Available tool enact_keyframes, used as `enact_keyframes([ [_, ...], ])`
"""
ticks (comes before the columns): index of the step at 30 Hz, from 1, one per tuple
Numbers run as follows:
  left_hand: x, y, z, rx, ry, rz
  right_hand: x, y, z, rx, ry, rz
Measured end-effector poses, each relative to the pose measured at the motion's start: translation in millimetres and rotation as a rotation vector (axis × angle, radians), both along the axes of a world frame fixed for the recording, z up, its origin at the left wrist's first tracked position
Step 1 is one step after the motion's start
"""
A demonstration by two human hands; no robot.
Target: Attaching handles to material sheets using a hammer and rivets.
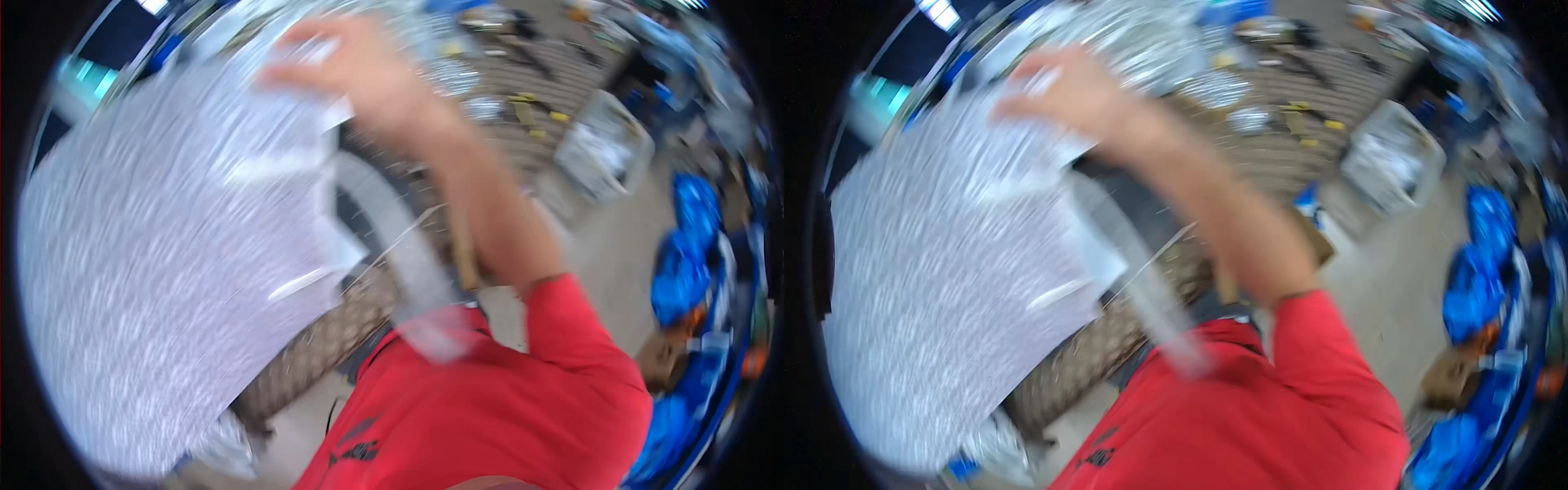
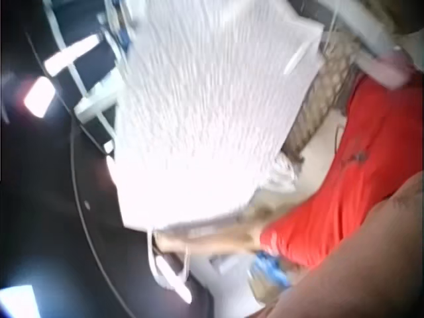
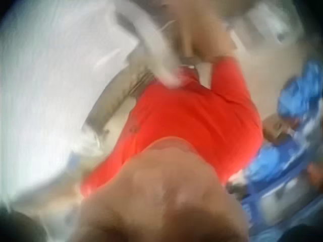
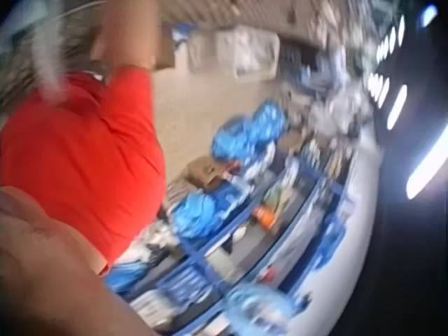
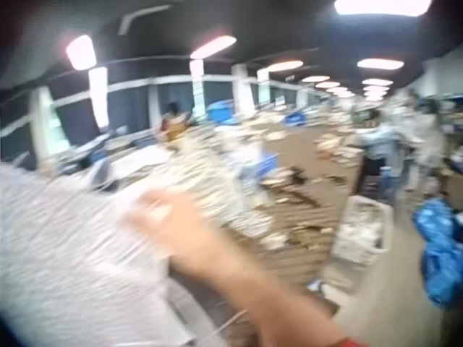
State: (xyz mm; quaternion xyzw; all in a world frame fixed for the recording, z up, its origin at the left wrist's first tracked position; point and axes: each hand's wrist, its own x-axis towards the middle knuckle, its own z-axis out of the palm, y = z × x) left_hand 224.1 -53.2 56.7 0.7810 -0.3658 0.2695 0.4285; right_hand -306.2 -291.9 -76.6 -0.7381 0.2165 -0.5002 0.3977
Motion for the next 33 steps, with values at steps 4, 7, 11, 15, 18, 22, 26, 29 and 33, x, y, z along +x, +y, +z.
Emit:
enact_keyframes([
  [4, 69, 161, -31, 0.012, 0.142, 0.230, 25, -61, 17, -0.024, 0.533, -0.034],
  [7, 137, 241, -90, 0.248, 0.278, 0.408, 80, -96, -63, -0.075, 0.581, 0.151],
  [11, 112, 187, -199, 0.529, 0.165, 0.539, 80, -109, -115, -0.372, 0.767, 0.125],
  [15, 112, 220, -271, 0.646, 0.171, 0.576, 24, -74, -51, -0.078, 0.914, 0.239],
  [18, 113, 229, -295, 0.638, 0.168, 0.651, -29, 0, -52, 0.185, 0.918, 0.192],
  [22, 110, 249, -291, 0.619, 0.226, 0.748, -60, 98, -129, 0.111, 0.873, 0.083],
  [26, 50, 179, -284, 0.803, 0.196, 0.835, -57, 131, -196, 0.325, 0.795, -0.057],
  [29, 22, 166, -262, 0.533, -0.313, 0.595, -56, 137, -185, 0.573, 0.719, -0.026],
  [33, -104, 41, -265, 0.036, -0.075, -0.252, -55, 131, -187, 0.760, 0.655, 0.002],
])
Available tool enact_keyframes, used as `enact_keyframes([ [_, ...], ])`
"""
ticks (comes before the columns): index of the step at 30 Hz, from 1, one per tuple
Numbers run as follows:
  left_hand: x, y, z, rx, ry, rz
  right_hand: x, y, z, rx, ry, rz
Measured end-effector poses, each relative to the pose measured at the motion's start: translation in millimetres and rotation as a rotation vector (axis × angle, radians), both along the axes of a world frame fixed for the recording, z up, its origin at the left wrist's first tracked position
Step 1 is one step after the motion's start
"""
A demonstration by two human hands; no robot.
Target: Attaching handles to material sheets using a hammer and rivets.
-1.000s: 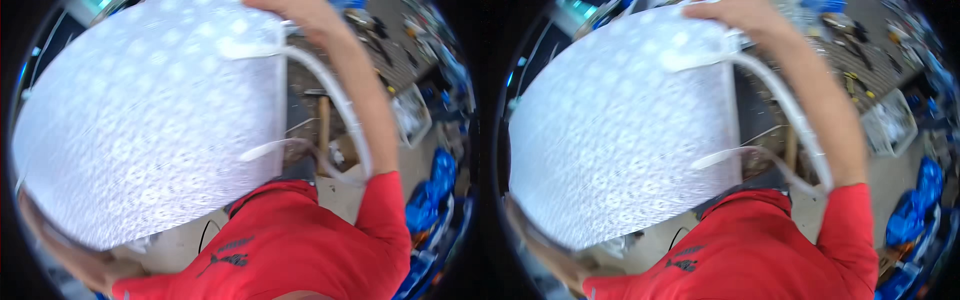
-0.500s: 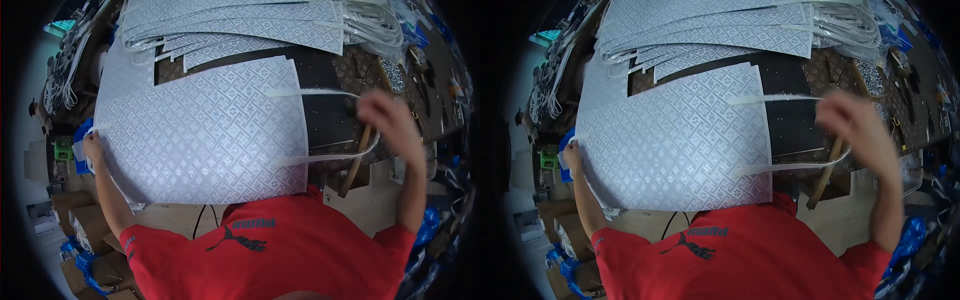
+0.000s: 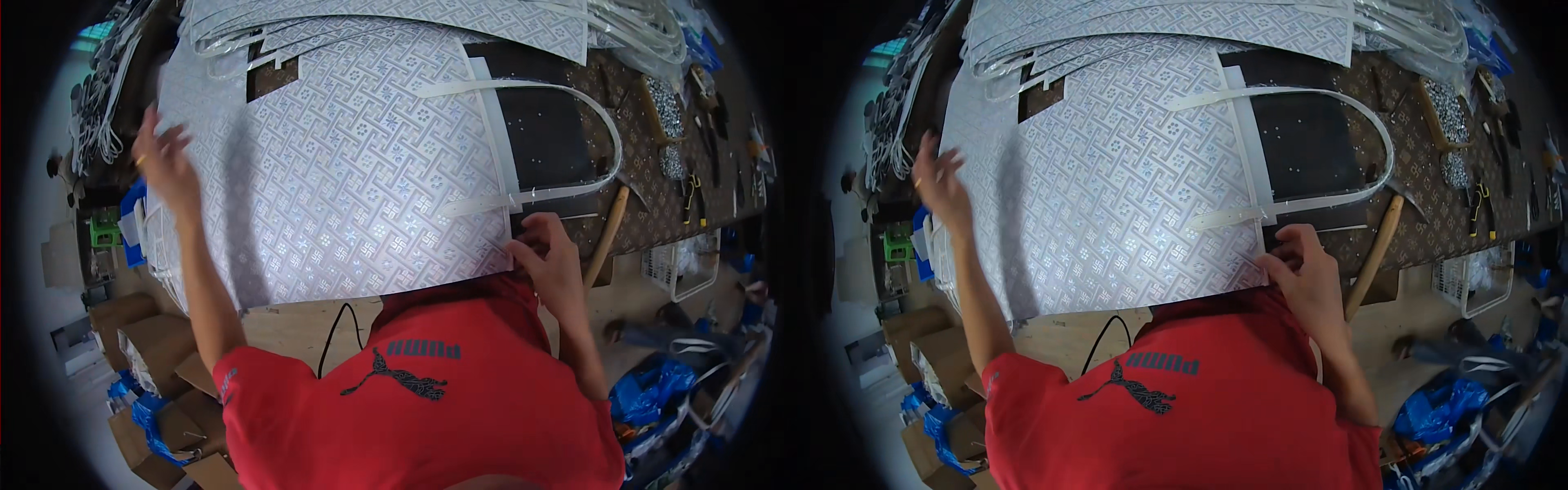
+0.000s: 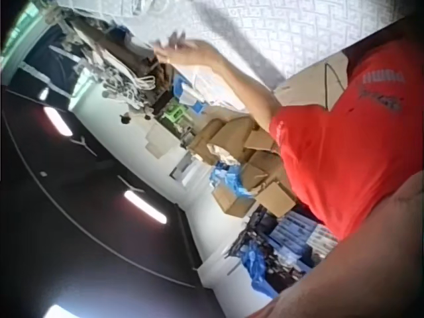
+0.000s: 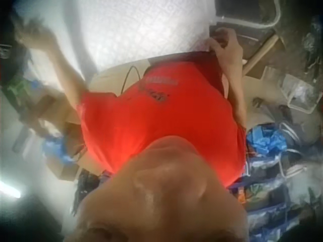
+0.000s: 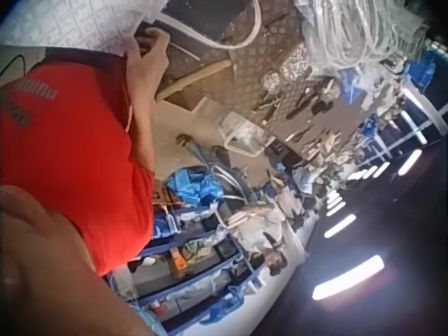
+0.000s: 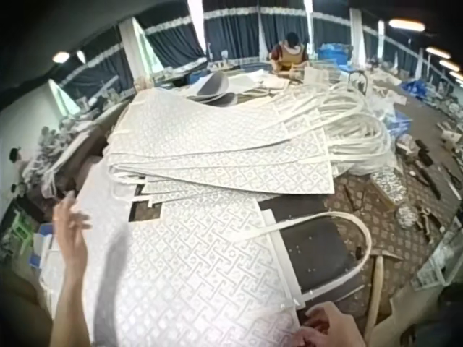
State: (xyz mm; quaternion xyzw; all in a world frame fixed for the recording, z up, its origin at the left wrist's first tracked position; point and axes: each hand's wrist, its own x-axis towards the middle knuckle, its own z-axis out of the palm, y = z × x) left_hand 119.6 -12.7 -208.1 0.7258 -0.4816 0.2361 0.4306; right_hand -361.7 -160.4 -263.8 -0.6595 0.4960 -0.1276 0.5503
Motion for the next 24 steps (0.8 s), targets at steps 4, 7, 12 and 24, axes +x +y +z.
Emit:
enact_keyframes([
  [4, -110, -87, -15, 0.096, 0.585, -0.620, -2, 3, 0, 0.012, 0.002, 0.046],
  [7, -150, -122, -34, 0.223, 0.904, -0.750, 1, 6, 2, -0.044, 0.050, 0.097],
  [12, -152, -160, -68, 0.124, 1.032, -0.814, -7, 17, 13, -0.136, -0.014, -0.058],
  [24, -149, -184, -75, 0.153, 0.820, -0.689, -79, 23, -2, 0.282, -0.392, -0.830],
])
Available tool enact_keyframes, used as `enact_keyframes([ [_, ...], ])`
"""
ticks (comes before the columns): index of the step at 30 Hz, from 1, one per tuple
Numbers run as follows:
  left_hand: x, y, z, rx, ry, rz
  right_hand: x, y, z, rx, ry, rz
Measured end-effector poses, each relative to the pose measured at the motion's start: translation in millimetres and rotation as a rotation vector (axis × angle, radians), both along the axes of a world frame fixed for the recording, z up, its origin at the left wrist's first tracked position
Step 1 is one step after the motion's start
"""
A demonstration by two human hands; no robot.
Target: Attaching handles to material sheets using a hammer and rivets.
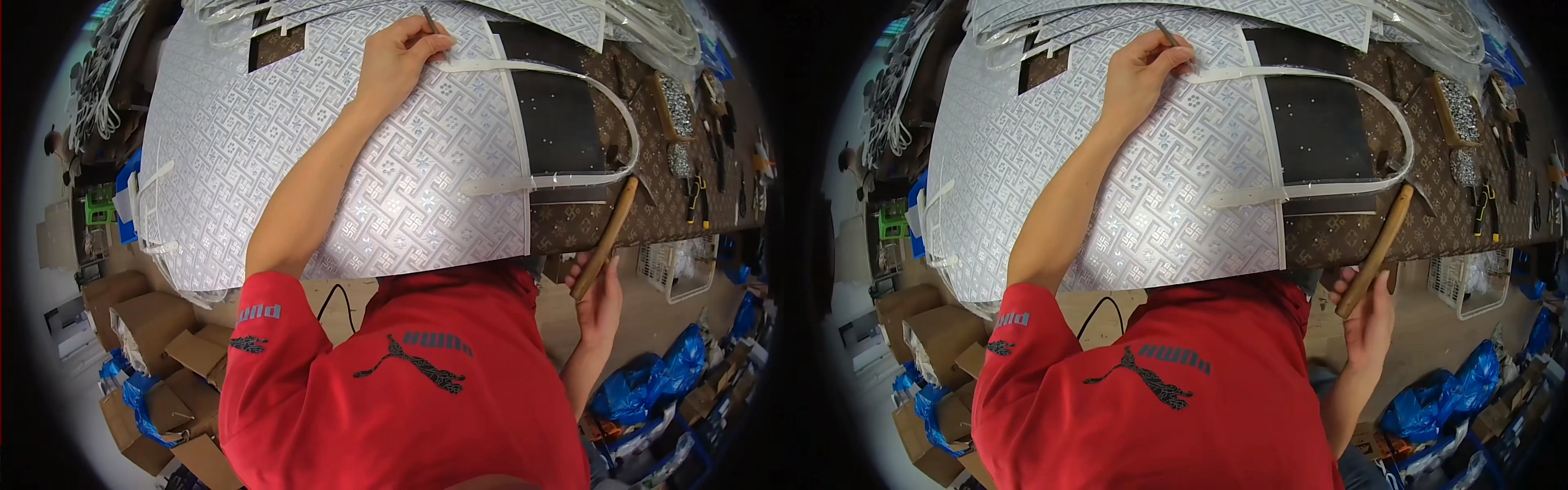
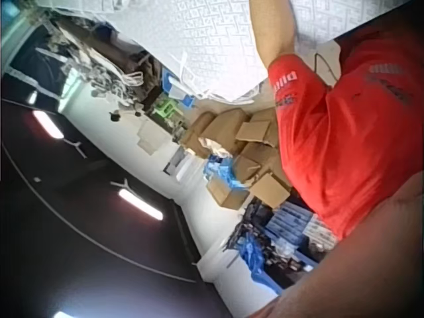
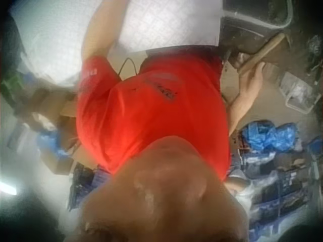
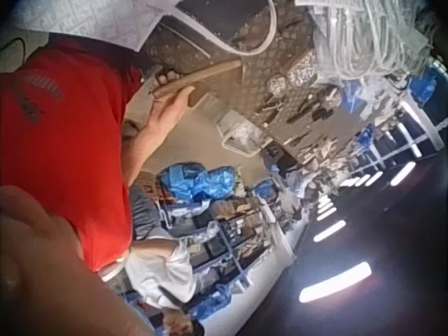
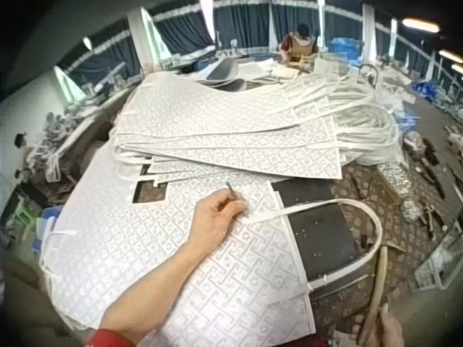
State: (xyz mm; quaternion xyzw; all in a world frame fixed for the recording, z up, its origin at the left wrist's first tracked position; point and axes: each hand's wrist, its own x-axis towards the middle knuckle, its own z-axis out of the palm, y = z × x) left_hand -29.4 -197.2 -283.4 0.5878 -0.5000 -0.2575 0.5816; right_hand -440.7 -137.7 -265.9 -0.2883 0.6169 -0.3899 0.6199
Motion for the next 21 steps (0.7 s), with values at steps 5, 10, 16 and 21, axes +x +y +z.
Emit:
enact_keyframes([
  [5, 4, -2, -4, -0.010, -0.007, -0.053, -18, -13, -28, 0.267, -0.893, 0.160],
  [10, 3, -2, -5, -0.004, -0.048, -0.059, -8, -5, -17, 0.200, -0.598, 0.061],
  [16, 0, 0, -6, 0.014, -0.123, -0.048, -2, -1, -1, -0.010, -0.112, -0.025],
  [21, -2, 0, 1, 0.020, -0.180, -0.038, 4, -14, 25, -0.332, 0.246, -0.091],
])
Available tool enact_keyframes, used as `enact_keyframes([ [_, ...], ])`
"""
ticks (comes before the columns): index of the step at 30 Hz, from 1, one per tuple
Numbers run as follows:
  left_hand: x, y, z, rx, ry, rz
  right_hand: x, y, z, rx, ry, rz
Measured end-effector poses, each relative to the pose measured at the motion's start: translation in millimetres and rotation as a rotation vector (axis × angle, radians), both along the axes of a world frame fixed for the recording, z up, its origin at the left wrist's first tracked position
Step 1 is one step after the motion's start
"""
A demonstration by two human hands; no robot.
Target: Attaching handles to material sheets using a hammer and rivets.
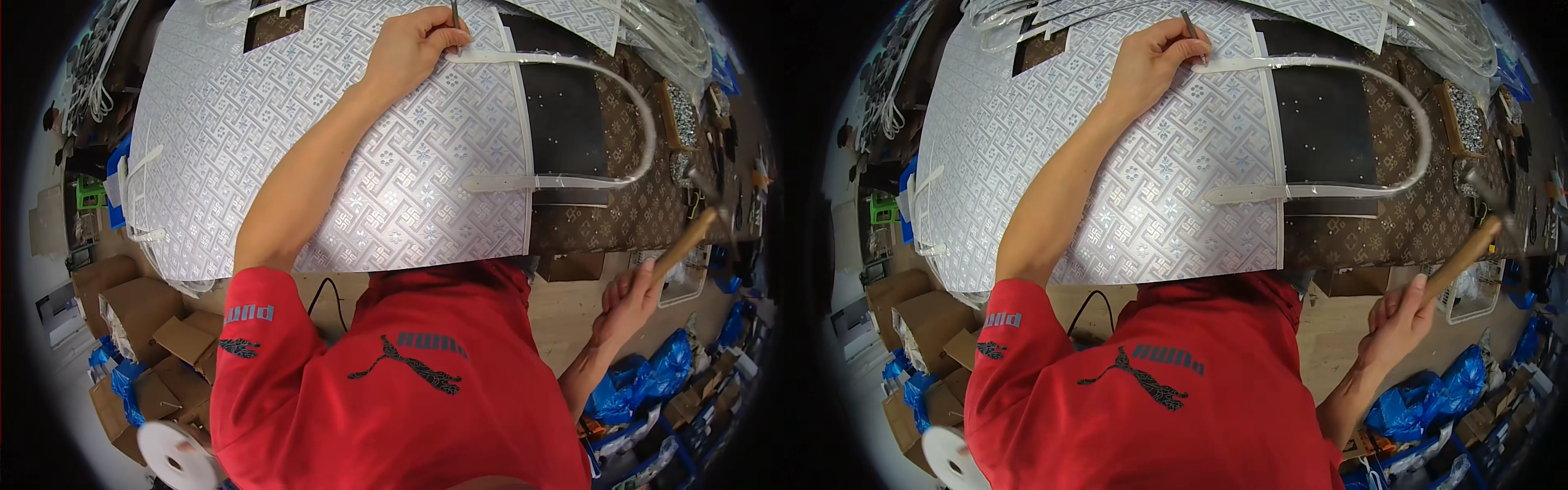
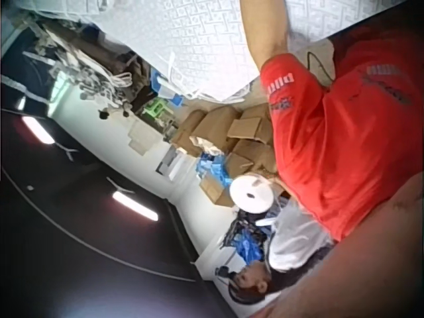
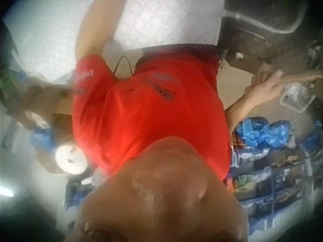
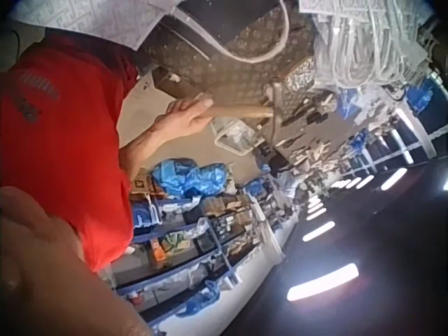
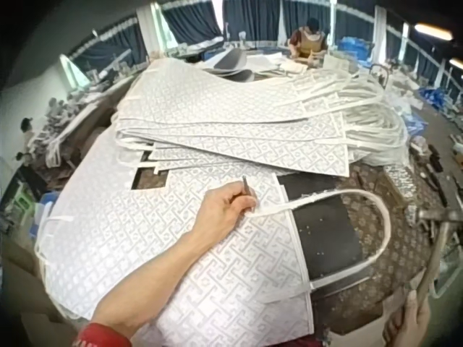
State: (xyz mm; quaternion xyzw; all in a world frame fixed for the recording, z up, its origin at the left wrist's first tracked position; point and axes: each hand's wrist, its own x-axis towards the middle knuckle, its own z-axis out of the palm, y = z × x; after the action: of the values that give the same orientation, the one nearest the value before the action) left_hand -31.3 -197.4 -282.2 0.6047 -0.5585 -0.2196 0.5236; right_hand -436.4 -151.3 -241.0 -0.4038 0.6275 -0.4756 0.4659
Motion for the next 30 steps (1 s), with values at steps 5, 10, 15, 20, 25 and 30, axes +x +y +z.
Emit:
enact_keyframes([
  [5, 1, -5, -5, -0.041, -0.088, -0.005, 62, -13, 33, -0.176, 0.133, 0.260],
  [10, 0, 1, -5, -0.058, -0.248, -0.003, 91, -46, 40, -0.433, 0.677, 0.770],
  [15, 2, 7, -2, -0.136, -0.247, 0.007, 116, -40, 101, -0.539, 0.434, 0.540],
  [20, -3, 7, -2, -0.158, -0.285, -0.003, 147, -57, 79, -0.455, 0.830, 0.919],
  [25, 3, 8, 0, -0.103, -0.357, -0.023, 121, -47, 99, -0.279, 0.599, 0.788],
  [30, 3, -2, 1, 0.107, -0.038, 0.145, 90, -32, 82, -0.301, 0.281, 0.696],
])
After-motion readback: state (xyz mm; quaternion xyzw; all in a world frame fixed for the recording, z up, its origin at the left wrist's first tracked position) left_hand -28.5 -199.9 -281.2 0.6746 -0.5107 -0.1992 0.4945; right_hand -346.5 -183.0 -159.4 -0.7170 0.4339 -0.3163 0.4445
